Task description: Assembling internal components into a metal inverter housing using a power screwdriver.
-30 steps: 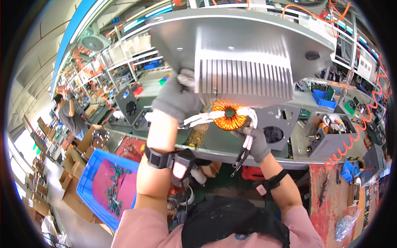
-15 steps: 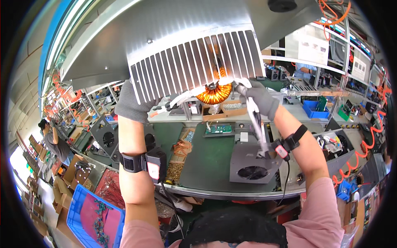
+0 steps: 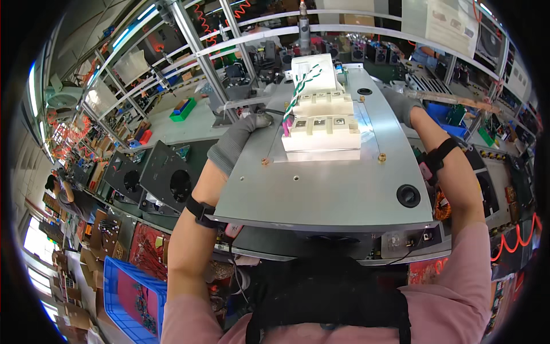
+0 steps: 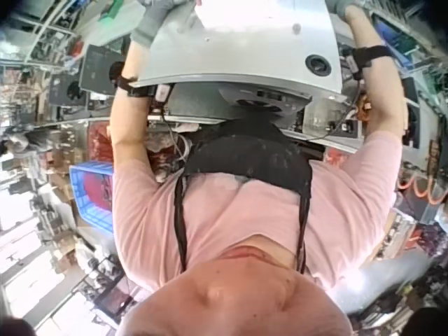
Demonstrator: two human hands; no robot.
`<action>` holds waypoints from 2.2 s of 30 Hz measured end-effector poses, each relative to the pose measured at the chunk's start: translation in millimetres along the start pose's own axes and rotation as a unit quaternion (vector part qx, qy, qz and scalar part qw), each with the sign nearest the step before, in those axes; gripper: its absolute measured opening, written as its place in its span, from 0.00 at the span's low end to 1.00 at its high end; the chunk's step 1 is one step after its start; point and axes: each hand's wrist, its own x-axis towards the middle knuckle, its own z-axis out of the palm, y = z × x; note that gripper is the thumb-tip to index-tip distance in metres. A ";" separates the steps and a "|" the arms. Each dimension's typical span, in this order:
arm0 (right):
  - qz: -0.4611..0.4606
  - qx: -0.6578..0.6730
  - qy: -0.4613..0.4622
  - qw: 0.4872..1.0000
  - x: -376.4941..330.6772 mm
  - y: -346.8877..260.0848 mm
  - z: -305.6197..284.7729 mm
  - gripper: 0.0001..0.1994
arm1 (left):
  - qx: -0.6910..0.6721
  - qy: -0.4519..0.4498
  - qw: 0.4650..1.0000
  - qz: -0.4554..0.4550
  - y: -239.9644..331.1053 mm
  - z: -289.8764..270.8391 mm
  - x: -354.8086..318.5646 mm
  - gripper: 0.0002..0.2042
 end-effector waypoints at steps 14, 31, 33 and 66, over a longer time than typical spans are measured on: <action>0.112 -0.086 0.040 0.989 20.6 137.4 129.4 0.15 | 0.253 -0.024 0.943 -0.215 -89.0 -113.8 137.8 0.15; 0.219 0.047 0.074 0.972 -20.3 130.2 261.7 0.18 | 0.340 -0.004 0.894 -0.290 -139.7 -146.1 114.9 0.27; 0.234 -0.082 0.143 0.958 -26.8 116.9 262.1 0.18 | 0.387 0.037 0.880 -0.272 -143.5 -138.7 108.2 0.28; 0.551 0.425 0.373 0.614 -231.4 -42.4 230.6 0.16 | 0.731 0.301 0.509 -0.342 -167.4 -418.4 -129.4 0.20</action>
